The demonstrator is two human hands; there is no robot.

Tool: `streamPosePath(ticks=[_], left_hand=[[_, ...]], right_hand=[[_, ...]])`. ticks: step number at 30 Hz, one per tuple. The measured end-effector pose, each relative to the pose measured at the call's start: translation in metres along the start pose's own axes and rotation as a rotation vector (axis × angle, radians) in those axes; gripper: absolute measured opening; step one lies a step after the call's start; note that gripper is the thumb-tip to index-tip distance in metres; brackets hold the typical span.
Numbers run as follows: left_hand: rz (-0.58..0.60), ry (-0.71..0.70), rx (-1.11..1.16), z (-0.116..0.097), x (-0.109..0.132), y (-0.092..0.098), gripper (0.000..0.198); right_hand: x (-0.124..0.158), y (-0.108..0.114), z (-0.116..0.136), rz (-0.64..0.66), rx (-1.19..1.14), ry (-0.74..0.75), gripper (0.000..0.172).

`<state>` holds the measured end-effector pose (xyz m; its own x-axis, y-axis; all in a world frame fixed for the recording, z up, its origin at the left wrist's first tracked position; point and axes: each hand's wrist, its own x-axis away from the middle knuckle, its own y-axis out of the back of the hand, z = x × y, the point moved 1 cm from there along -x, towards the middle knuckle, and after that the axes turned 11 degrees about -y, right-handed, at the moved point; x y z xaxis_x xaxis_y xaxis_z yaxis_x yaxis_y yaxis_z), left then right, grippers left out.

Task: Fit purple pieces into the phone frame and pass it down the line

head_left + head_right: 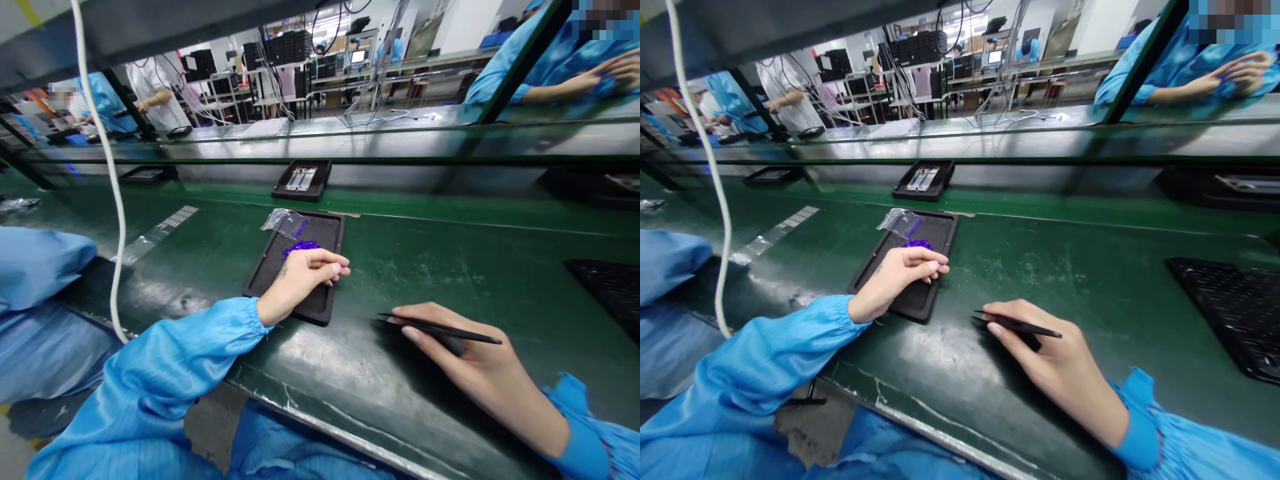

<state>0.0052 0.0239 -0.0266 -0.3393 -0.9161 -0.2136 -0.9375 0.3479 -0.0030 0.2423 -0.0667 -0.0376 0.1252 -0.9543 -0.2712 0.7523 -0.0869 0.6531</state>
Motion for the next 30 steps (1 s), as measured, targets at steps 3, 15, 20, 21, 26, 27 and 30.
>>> streamPosePath(ticks=[3, 15, 20, 21, 26, 27, 30], left_hand=[[0.032, -0.003, -0.055, 0.001, 0.002, 0.000, 0.021], [0.486, -0.123, -0.554, 0.020, 0.026, -0.009, 0.022], [0.463, -0.130, -0.527, 0.028, 0.024, -0.011, 0.027], [0.461, -0.139, -0.523, 0.030, 0.023, -0.011, 0.027], [0.441, -0.188, -0.497, 0.036, 0.023, -0.015, 0.027], [0.435, -0.193, -0.497, 0.037, 0.023, -0.015, 0.027], [0.393, -0.204, -0.498, 0.041, 0.027, -0.016, 0.027]], right_hand=[[0.001, -0.001, 0.000, 0.004, -0.018, 0.022, 0.017], [0.011, -0.007, -0.002, -0.036, -0.127, -0.010, 0.023], [-0.007, 0.001, -0.022, -0.058, -0.084, -0.121, 0.038], [-0.016, 0.007, -0.027, -0.095, -0.045, -0.147, 0.037], [-0.091, 0.069, -0.065, -0.318, 0.228, -0.366, 0.033], [-0.107, 0.086, -0.073, -0.359, 0.297, -0.418, 0.035], [-0.143, 0.134, -0.100, -0.460, 0.497, -0.585, 0.038]])
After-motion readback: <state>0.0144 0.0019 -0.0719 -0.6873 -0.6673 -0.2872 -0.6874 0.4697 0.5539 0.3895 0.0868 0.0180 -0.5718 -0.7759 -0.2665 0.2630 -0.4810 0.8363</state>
